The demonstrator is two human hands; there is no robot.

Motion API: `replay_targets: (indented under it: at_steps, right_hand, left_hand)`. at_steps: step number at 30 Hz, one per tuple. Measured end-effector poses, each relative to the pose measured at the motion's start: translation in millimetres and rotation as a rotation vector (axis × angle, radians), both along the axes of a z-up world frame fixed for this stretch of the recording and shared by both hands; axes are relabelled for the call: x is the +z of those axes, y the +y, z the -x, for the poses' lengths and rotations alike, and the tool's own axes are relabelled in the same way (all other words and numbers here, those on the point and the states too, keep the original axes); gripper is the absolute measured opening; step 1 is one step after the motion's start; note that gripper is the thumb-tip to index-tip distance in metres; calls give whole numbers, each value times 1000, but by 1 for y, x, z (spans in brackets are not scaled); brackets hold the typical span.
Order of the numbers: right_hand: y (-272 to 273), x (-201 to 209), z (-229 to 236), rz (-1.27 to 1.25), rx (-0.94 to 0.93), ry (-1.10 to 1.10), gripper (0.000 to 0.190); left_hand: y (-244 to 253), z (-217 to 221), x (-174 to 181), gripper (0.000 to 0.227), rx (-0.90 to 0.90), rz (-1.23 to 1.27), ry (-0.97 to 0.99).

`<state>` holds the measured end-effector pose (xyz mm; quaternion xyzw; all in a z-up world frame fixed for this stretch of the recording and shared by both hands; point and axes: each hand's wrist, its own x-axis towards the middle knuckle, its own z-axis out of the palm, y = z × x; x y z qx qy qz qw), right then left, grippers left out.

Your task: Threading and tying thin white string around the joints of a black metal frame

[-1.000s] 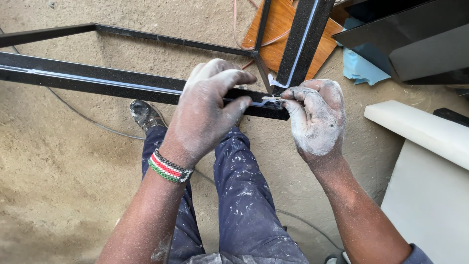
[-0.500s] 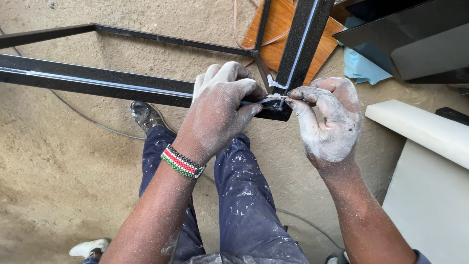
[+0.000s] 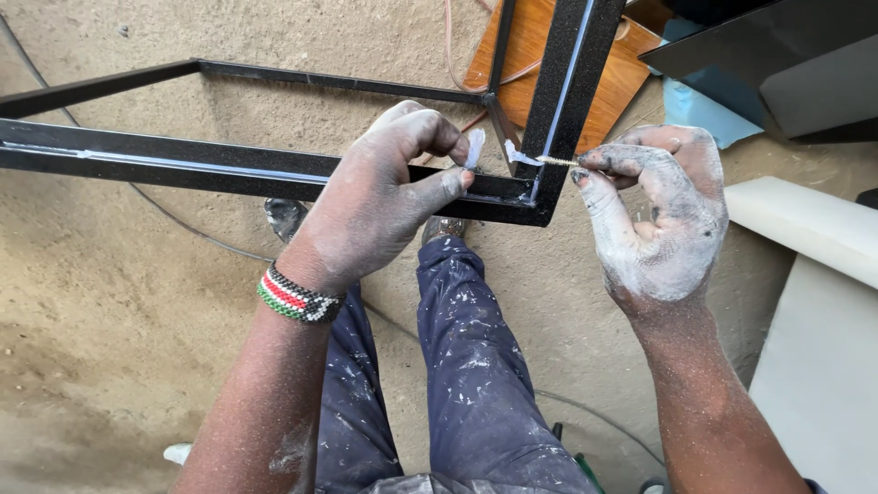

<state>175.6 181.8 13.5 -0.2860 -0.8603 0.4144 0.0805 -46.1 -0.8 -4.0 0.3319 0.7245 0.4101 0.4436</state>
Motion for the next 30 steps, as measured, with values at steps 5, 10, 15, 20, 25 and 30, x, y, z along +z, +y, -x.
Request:
replay_targets:
  at_steps: [5, 10, 15, 20, 25, 30]
  right_hand:
    - [-9, 1, -2, 82, -30, -42, 16]
    - [-19, 1, -7, 87, -23, -62, 17]
    - [-33, 0, -5, 167, -76, -71, 19]
    - [-47, 5, 6, 322, -162, -73, 27]
    - [-47, 9, 13, 420, -173, -72, 30]
    - [-47, 2, 5, 844, -431, -147, 27]
  left_hand:
    - [-3, 13, 6, 13, 26, 50, -54]
    - [-2, 23, 15, 15, 121, 123, -201]
    - [-3, 35, 16, 13, 169, 83, -229]
    - [-3, 46, 18, 16, 222, 15, -293]
    - [0, 54, 23, 18, 246, -52, -319]
    - [6, 62, 35, 18, 236, -96, -293]
